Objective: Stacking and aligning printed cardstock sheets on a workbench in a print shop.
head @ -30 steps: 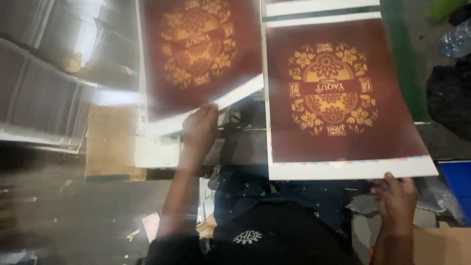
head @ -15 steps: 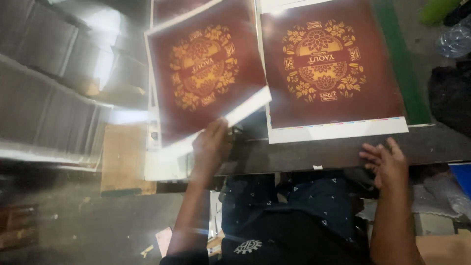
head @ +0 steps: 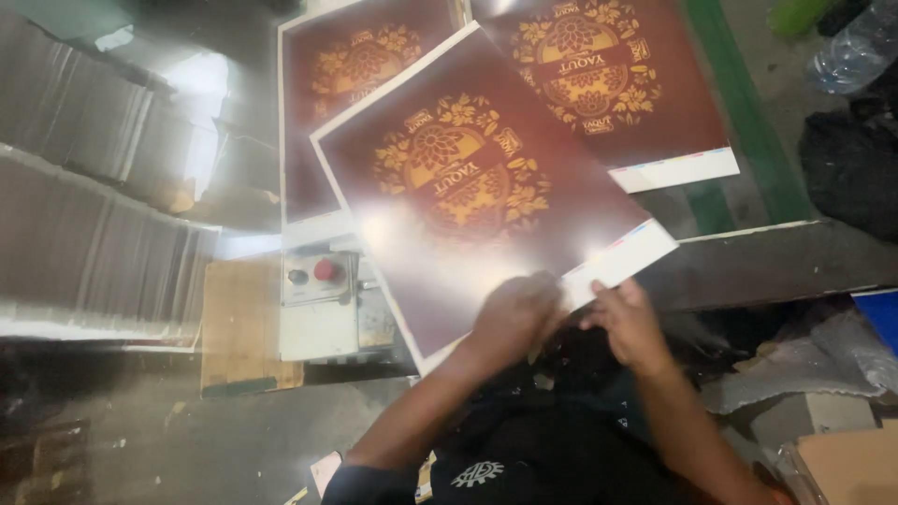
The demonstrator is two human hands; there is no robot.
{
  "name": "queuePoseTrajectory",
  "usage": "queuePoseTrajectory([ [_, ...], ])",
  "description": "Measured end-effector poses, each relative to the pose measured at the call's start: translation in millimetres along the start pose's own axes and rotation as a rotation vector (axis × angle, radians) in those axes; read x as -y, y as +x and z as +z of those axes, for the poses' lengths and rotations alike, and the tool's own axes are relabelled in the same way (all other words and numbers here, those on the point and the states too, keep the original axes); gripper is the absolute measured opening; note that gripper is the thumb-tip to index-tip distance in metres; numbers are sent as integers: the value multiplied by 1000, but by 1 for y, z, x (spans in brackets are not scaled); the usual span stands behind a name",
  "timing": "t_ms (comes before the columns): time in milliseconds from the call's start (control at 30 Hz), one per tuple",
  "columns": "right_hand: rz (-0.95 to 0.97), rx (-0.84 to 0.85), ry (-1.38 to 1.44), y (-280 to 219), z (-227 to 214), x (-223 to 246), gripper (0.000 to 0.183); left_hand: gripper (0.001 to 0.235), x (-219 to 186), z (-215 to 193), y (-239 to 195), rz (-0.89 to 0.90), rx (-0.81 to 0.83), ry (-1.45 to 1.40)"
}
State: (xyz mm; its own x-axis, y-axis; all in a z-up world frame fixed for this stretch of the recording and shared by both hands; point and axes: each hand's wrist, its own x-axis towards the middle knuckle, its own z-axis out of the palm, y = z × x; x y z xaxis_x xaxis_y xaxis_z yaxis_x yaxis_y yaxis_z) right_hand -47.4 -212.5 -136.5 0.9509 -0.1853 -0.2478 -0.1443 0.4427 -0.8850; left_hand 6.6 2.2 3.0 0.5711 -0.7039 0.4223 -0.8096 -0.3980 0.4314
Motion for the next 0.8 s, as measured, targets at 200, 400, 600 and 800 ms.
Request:
queuePoseTrajectory([
  [200, -155, -219, 76, -25, -48, 49, 33, 13, 166, -21, -9, -354, 95, 394],
  [400, -222, -360, 83, -66, -114, 54, 37, 82, 254, -68, -15, -101, -76, 766],
  [600, -181, -478, 0, -96, -142, 51, 30, 68, 285, -75, -22, -195, 113, 575],
  [800, -128, -588, 36, -112, -162, 40, 40, 21, 252, -110, -3, -218, 315, 629],
])
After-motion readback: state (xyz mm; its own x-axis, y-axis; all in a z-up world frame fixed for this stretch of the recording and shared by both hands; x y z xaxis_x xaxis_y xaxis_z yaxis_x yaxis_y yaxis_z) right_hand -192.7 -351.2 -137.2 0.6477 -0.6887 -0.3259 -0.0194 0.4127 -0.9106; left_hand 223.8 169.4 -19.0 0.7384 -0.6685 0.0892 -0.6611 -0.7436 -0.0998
